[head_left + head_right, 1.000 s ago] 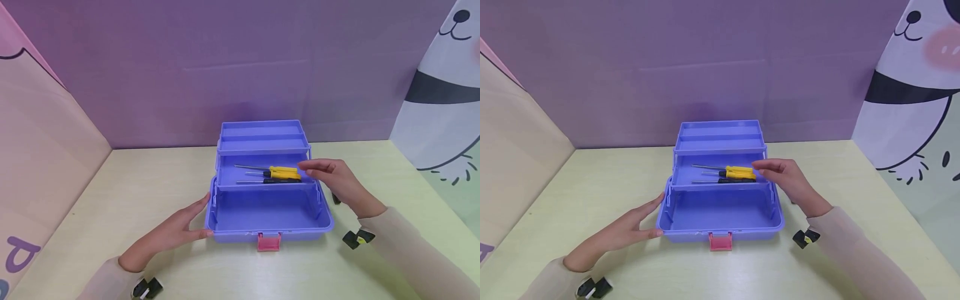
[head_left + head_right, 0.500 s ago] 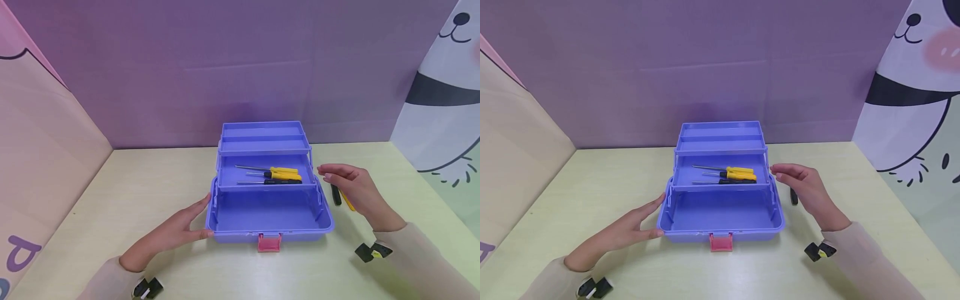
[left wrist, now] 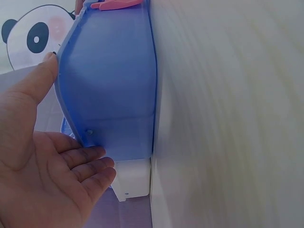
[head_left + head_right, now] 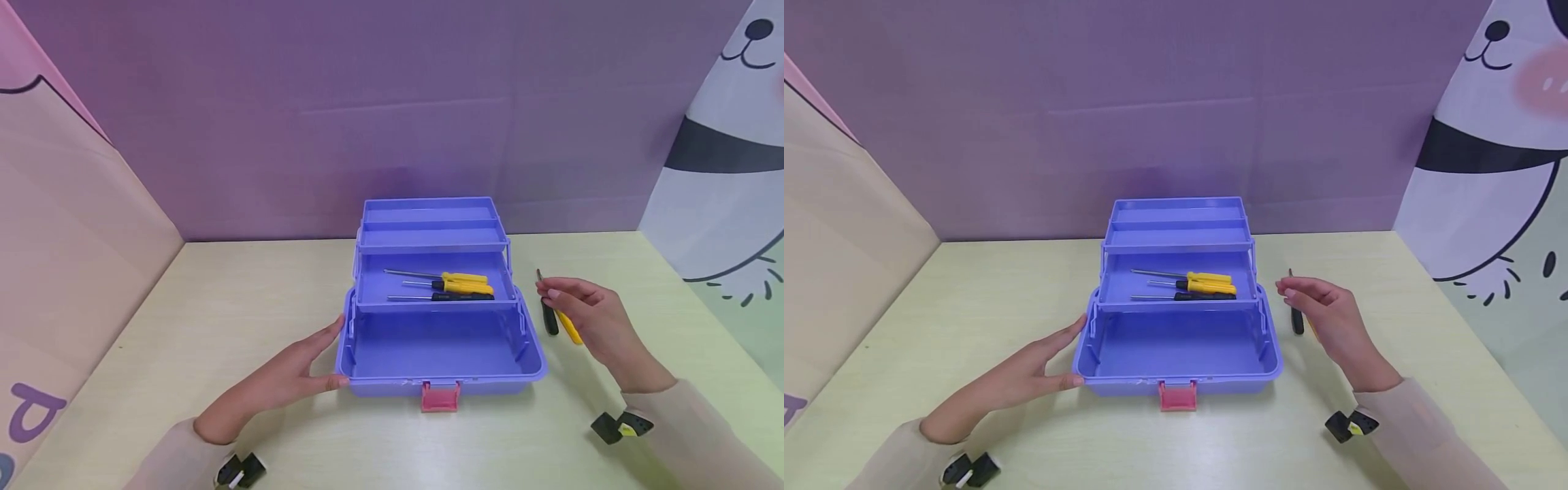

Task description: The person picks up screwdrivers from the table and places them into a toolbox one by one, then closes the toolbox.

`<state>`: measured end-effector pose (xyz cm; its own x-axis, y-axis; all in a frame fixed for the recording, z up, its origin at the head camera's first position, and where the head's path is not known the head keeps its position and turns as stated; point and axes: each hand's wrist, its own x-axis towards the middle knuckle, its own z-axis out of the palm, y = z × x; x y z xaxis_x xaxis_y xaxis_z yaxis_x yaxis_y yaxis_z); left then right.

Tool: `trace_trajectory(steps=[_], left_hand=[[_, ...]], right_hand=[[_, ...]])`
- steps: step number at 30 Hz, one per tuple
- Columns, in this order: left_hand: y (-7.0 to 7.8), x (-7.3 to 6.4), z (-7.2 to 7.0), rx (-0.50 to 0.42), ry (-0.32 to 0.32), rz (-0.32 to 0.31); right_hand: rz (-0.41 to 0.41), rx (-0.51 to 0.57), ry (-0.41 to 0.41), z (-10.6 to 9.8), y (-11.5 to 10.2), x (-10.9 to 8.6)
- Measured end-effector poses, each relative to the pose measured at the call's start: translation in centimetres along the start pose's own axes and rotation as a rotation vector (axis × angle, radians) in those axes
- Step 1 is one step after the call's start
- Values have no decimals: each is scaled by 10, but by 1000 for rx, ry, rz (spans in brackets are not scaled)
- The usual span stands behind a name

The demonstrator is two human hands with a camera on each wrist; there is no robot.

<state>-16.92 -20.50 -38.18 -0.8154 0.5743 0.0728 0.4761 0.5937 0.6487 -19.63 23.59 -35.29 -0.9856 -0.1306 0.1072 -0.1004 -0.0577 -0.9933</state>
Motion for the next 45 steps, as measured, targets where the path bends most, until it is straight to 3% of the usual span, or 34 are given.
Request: trace_trajectory(steps=[7, 12, 19, 28, 33, 45], left_hand=[[-1, -1, 2, -14, -5, -1], [-2, -1, 2, -8, -6, -2], [-1, -1, 2, -5, -12, -1], [-1, -1, 4, -16, -20, -5], [-2, -1, 3, -5, -17, -3], [-1, 1, 0, 1, 9, -1]], right_hand=[[-9, 176, 6, -8, 12, -7], [-66, 330, 73, -13, 20, -12], [-115, 452, 135, -18, 29, -19], [44, 602, 197, -27, 34, -24], [66, 559, 204, -33, 35, -27], [138, 290, 234, -50, 37, -18]])
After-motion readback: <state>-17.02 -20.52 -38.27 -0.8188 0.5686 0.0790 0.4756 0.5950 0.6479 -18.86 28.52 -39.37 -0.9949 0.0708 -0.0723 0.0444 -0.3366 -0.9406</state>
